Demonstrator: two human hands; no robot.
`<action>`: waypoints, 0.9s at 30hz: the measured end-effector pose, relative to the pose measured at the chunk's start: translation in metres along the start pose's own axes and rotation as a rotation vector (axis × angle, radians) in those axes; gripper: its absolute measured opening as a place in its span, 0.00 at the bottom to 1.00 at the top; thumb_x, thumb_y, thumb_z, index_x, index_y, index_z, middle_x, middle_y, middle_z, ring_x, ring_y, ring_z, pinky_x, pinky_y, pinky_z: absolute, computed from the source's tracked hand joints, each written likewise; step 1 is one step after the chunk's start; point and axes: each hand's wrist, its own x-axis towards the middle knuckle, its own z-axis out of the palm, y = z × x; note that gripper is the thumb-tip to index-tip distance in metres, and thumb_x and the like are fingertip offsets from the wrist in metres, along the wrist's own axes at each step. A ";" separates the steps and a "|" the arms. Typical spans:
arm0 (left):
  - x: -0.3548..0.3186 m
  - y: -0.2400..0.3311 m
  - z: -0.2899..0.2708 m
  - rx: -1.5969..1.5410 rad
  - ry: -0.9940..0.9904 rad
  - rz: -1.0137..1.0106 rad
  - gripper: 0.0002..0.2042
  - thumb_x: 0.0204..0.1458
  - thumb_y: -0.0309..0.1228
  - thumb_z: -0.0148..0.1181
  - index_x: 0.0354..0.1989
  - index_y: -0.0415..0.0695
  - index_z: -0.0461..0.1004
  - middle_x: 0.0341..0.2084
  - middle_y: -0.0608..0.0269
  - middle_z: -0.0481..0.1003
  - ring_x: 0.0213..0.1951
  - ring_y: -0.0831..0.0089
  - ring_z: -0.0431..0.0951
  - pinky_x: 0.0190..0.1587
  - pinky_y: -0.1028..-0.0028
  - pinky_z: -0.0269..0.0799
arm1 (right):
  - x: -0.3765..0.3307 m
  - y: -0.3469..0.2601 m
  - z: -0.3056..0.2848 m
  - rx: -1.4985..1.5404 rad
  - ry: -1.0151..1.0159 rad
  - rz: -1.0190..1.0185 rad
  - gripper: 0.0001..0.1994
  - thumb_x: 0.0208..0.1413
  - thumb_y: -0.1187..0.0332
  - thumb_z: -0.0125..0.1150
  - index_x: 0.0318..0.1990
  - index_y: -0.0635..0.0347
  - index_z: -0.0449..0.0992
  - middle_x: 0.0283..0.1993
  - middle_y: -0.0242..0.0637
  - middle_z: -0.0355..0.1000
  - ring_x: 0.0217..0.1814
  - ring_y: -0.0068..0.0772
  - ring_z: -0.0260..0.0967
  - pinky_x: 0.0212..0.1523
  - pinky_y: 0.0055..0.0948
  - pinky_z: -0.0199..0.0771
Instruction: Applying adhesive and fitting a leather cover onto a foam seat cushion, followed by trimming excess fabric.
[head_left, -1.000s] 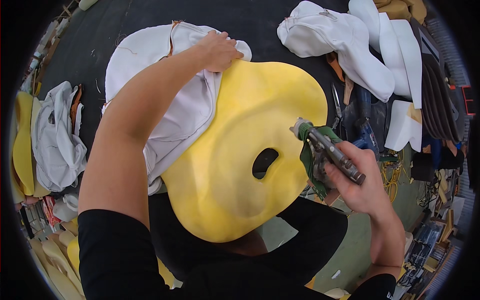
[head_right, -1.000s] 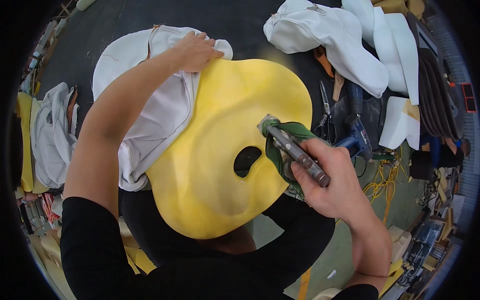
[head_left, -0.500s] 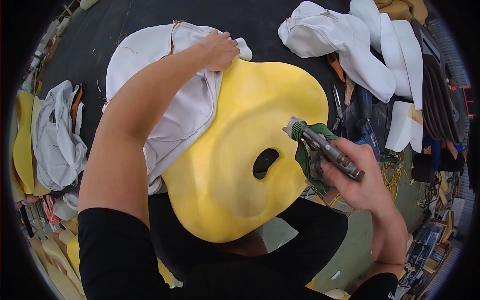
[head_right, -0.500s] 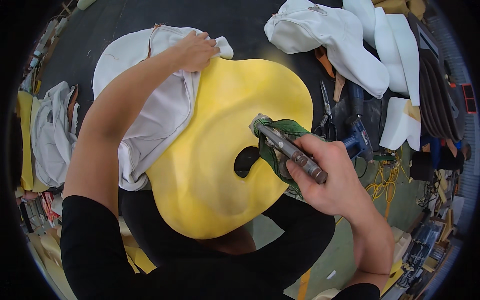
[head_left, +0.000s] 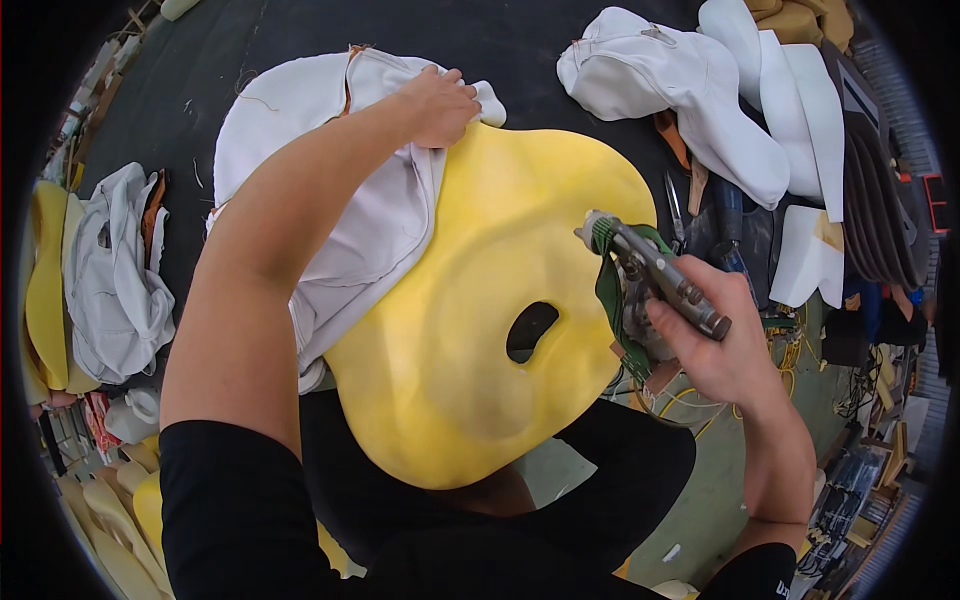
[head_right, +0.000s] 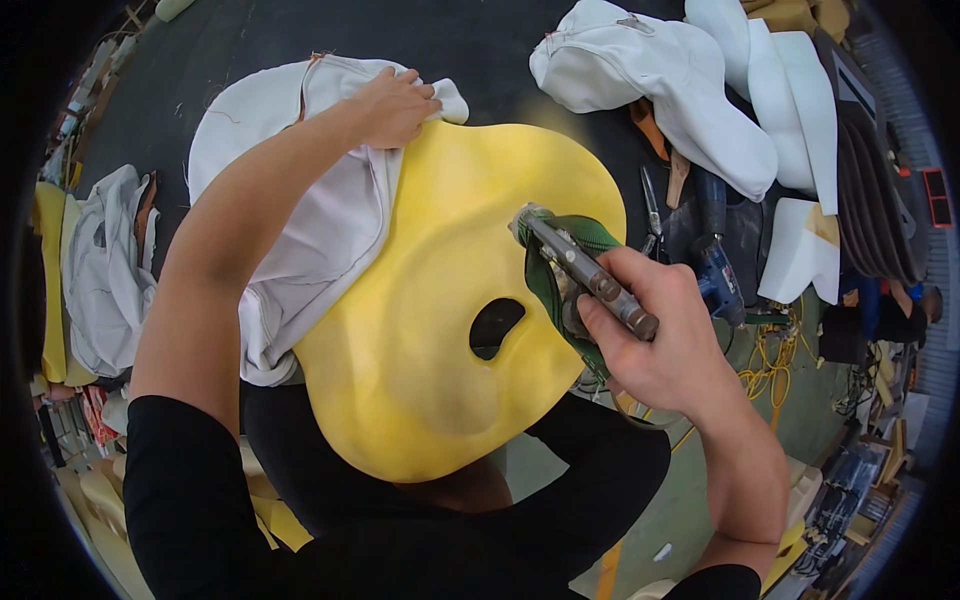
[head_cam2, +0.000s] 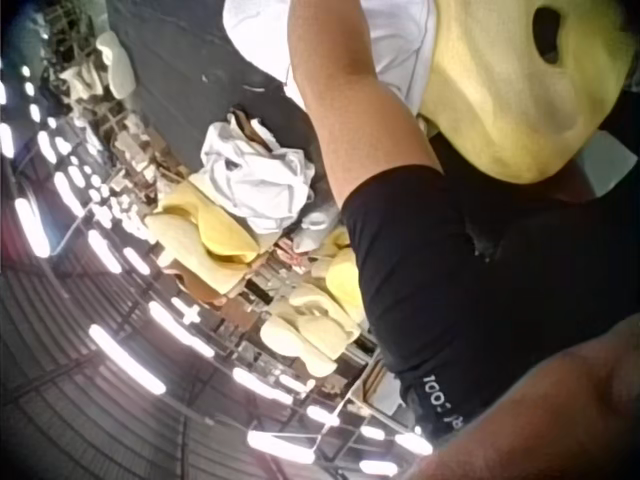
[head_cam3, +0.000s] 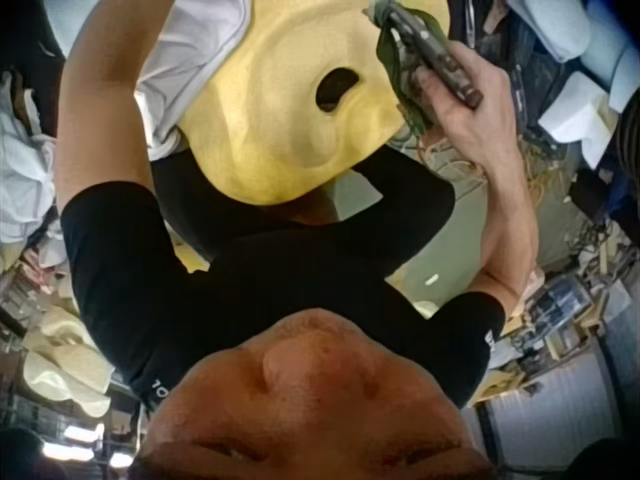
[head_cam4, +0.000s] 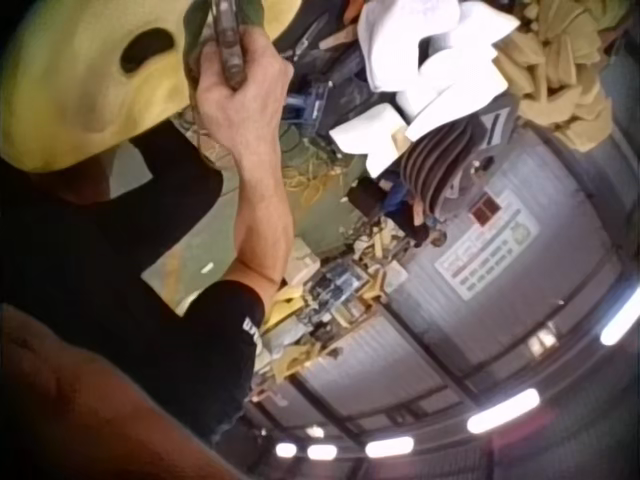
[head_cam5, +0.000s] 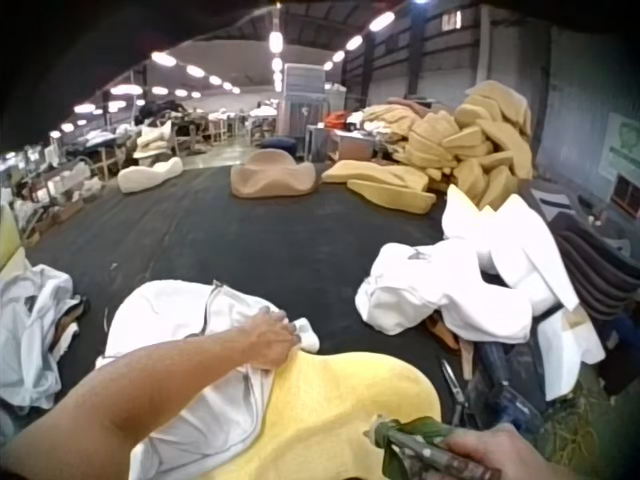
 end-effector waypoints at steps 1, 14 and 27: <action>0.001 0.000 0.001 0.001 0.000 0.003 0.19 0.61 0.33 0.56 0.61 0.47 0.78 0.55 0.62 0.78 0.61 0.60 0.74 0.54 0.52 0.72 | -0.001 0.000 0.000 -0.001 -0.001 -0.001 0.06 0.58 0.75 0.67 0.39 0.68 0.77 0.23 0.46 0.72 0.23 0.43 0.74 0.28 0.35 0.70; 0.000 0.003 -0.002 0.011 -0.020 -0.014 0.17 0.59 0.34 0.57 0.54 0.42 0.80 0.54 0.57 0.77 0.60 0.58 0.74 0.55 0.51 0.73 | -0.013 0.000 -0.002 0.000 0.014 0.052 0.06 0.58 0.75 0.66 0.39 0.67 0.77 0.22 0.44 0.72 0.21 0.36 0.72 0.27 0.33 0.67; 0.003 0.004 -0.005 0.001 -0.035 -0.018 0.17 0.60 0.34 0.56 0.55 0.43 0.80 0.55 0.57 0.77 0.61 0.58 0.74 0.56 0.51 0.72 | -0.018 -0.003 -0.005 0.002 -0.025 0.075 0.06 0.57 0.76 0.66 0.40 0.68 0.77 0.23 0.46 0.72 0.23 0.41 0.73 0.28 0.35 0.69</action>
